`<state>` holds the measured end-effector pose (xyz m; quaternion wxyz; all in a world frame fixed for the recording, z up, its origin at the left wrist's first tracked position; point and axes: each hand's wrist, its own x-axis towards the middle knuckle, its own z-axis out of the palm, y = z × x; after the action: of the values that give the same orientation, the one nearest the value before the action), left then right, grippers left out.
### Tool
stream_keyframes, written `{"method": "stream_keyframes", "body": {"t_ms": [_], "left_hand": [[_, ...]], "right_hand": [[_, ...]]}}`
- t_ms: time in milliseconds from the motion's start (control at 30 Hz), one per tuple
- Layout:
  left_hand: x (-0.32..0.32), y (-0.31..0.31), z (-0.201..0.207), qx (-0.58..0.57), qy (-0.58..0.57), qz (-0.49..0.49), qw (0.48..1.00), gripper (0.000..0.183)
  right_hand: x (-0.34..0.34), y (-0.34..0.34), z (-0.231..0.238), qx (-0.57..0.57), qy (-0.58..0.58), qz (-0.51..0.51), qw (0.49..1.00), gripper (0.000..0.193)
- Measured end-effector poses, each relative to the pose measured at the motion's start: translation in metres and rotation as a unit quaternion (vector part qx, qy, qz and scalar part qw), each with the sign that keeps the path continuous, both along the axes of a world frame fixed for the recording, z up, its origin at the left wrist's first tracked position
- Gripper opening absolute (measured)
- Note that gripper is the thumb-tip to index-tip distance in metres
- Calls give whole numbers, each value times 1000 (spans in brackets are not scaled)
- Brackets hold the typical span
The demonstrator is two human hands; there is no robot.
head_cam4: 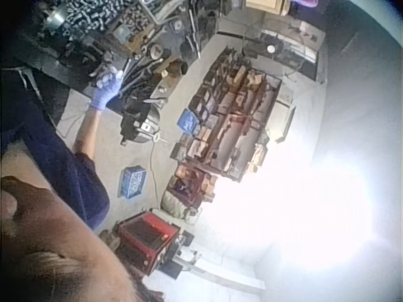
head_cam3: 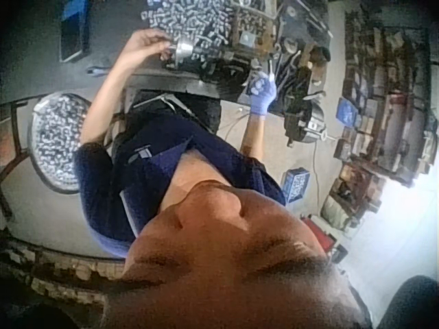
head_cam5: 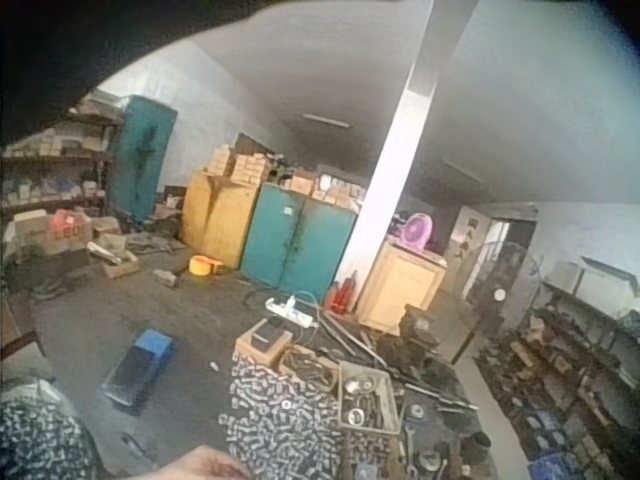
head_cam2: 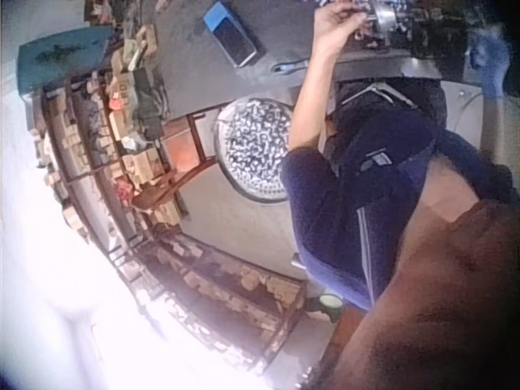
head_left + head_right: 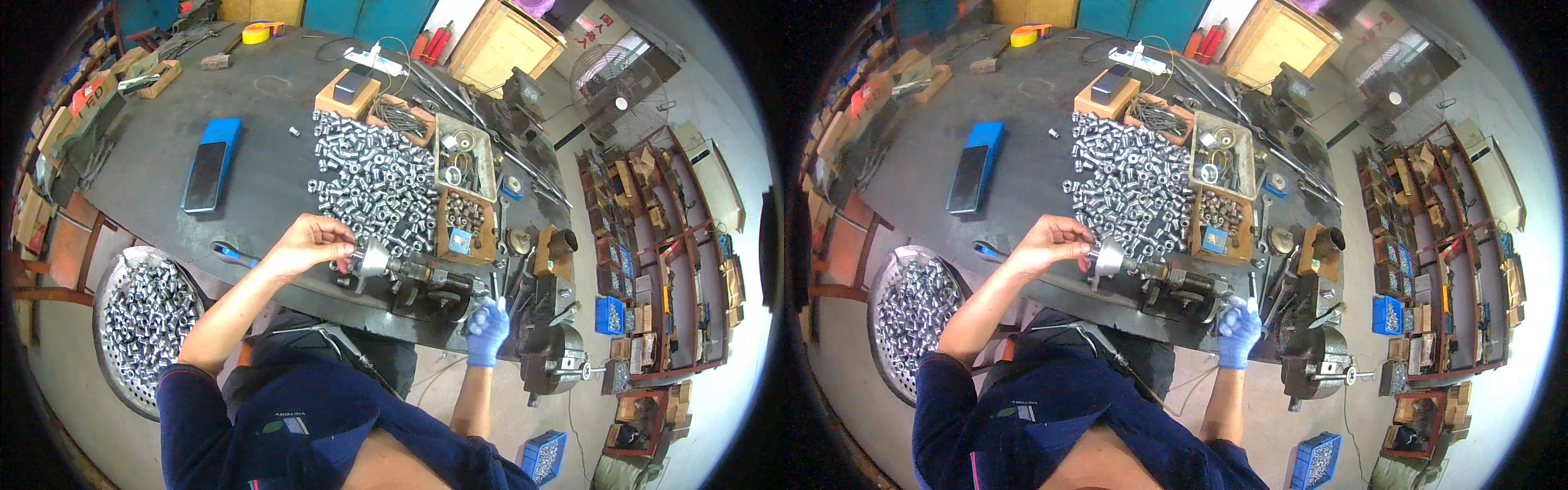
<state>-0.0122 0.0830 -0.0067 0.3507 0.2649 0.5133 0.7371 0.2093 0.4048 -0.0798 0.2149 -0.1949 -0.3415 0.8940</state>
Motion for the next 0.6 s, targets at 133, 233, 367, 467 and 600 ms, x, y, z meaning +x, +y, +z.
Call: {"method": "stream_keyframes", "body": {"t_ms": [133,233,367,467,600], "left_hand": [[-1,3,3,-4,3,5,1000,23],[-2,-15,6,-32,43,39,998,22],[9,-91,9,-145,85,155,973,18],[31,-164,7,-236,101,258,931,16],[60,-252,-15,-413,140,365,823,13]], "right_hand": [[-59,26,-24,182,-148,-148,961,26],[-93,29,19,260,-119,-125,950,23],[-79,10,78,176,69,-113,975,24],[-40,-2,84,172,166,-83,967,25],[4,-17,56,165,158,-51,972,30]]}}
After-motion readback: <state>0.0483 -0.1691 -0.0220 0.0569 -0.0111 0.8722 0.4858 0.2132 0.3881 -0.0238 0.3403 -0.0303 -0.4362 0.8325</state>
